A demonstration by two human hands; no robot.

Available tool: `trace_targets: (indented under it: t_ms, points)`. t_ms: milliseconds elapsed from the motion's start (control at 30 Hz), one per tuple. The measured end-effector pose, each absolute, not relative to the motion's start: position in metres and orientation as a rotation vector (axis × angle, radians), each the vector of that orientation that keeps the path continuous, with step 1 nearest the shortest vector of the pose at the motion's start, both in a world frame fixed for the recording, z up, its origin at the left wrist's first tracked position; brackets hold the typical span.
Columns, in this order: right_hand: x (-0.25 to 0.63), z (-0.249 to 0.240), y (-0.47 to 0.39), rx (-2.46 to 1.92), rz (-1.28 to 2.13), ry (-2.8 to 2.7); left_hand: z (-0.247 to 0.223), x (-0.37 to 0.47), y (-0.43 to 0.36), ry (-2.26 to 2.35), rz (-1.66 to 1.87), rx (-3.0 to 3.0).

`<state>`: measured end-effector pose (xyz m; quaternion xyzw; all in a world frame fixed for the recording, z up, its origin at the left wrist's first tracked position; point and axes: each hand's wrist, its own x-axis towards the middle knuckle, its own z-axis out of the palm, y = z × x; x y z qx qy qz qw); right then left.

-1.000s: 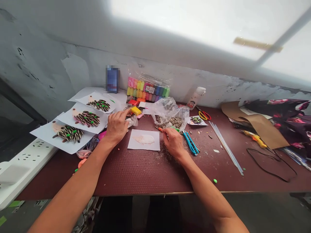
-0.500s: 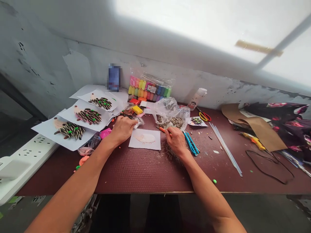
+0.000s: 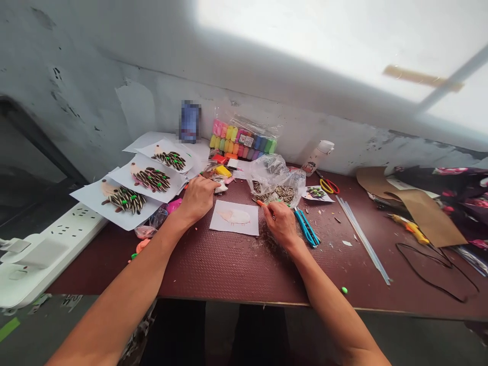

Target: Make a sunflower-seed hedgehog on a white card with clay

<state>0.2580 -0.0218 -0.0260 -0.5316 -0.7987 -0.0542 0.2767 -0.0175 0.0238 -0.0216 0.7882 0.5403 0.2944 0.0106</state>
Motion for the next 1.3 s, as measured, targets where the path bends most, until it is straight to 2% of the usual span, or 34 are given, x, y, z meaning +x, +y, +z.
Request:
trace_targets:
  t_ms: [167, 400, 567, 767, 900, 1067, 1300]
  points:
    - [0.255, -0.028, -0.022, -1.305, -0.115, -2.136, -0.019, -0.011, 0.019, 1.613, 0.684, 2.538]
    - [0.252, -0.026, -0.023, -1.3, -0.102, -2.179, -0.013, -0.017, 0.019, 1.874, 0.447, 2.501]
    - [0.25, -0.026, -0.022, -1.295, -0.089, -2.185, -0.017, -0.014, 0.019, 1.857, 0.273, 2.491]
    - [0.234, -0.017, -0.016, -1.225, -0.047, -2.31, -0.02, -0.016, 0.02, 1.755, 0.289, 2.497]
    - [0.207, -0.005, -0.004, -1.163, -0.022, -2.476, -0.02, -0.02, 0.023, 1.846, 0.362, 2.511]
    - [0.166, -0.004, 0.018, -1.077, 0.006, -2.638, -0.025, -0.021, 0.02, 1.906, 0.256, 2.518]
    - [0.153, -0.012, 0.04, -1.258, -0.038, -2.7, -0.023, -0.021, 0.019, 1.909, 0.191, 2.561]
